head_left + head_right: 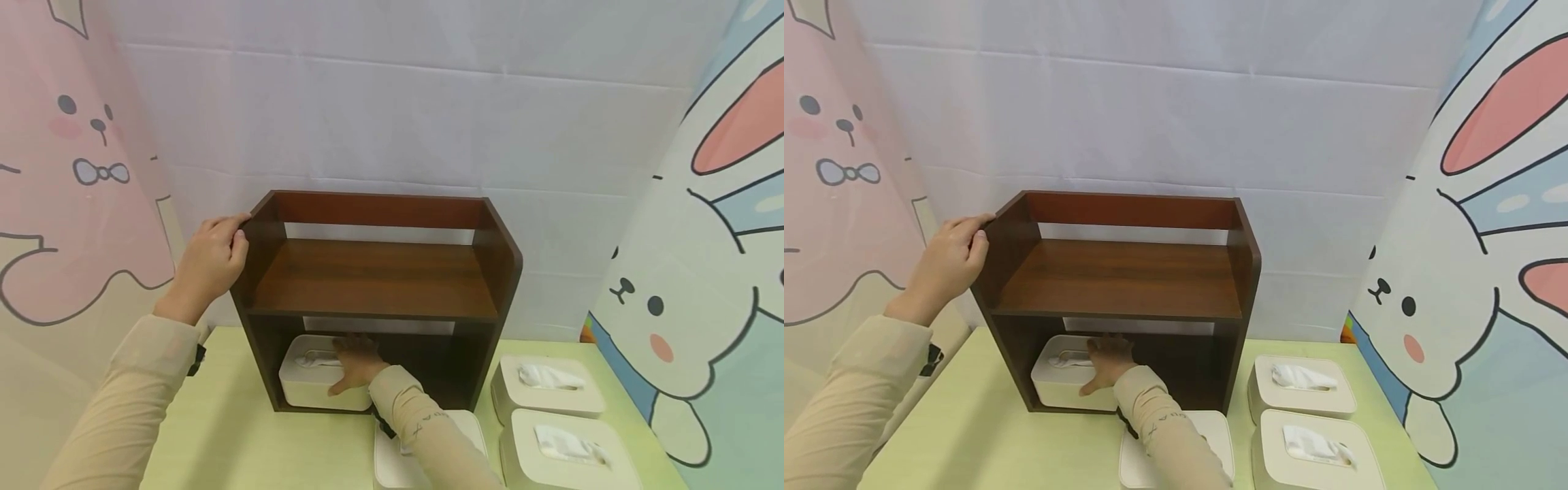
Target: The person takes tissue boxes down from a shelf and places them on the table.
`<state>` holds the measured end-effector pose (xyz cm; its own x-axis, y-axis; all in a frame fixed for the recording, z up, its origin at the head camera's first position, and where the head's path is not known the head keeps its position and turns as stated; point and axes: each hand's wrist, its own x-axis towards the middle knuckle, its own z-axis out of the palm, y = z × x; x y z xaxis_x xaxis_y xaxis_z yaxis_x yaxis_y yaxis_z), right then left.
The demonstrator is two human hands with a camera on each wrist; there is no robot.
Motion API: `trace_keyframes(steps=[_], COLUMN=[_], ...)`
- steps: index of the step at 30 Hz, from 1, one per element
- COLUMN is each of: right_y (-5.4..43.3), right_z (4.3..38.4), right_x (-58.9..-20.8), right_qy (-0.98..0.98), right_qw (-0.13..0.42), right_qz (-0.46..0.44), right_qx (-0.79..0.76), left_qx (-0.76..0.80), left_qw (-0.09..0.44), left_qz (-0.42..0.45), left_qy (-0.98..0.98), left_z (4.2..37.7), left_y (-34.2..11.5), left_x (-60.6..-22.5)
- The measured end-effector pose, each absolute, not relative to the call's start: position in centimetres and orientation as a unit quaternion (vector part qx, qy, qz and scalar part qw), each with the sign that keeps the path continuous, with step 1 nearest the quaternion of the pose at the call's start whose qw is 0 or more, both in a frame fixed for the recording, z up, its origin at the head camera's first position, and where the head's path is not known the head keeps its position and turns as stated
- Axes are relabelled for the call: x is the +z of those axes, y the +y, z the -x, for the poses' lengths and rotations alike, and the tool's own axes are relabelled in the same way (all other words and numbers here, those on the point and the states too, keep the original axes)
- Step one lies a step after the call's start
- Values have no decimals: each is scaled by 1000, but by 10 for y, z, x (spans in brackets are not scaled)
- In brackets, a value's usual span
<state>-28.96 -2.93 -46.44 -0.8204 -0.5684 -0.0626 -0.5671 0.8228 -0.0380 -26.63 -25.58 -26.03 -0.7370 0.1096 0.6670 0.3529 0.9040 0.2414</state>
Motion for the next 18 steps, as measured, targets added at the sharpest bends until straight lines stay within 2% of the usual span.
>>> trace_keyframes(steps=[18], right_y=[-34], right_z=[277], right_x=[-460], right_qy=[948], right_qw=[-14], right_qz=[317], right_qx=[17], left_qx=[-184], left_qw=[335], left_qz=[125], left_qy=[-916], left_z=[265], left_y=[-256], left_x=[-260])
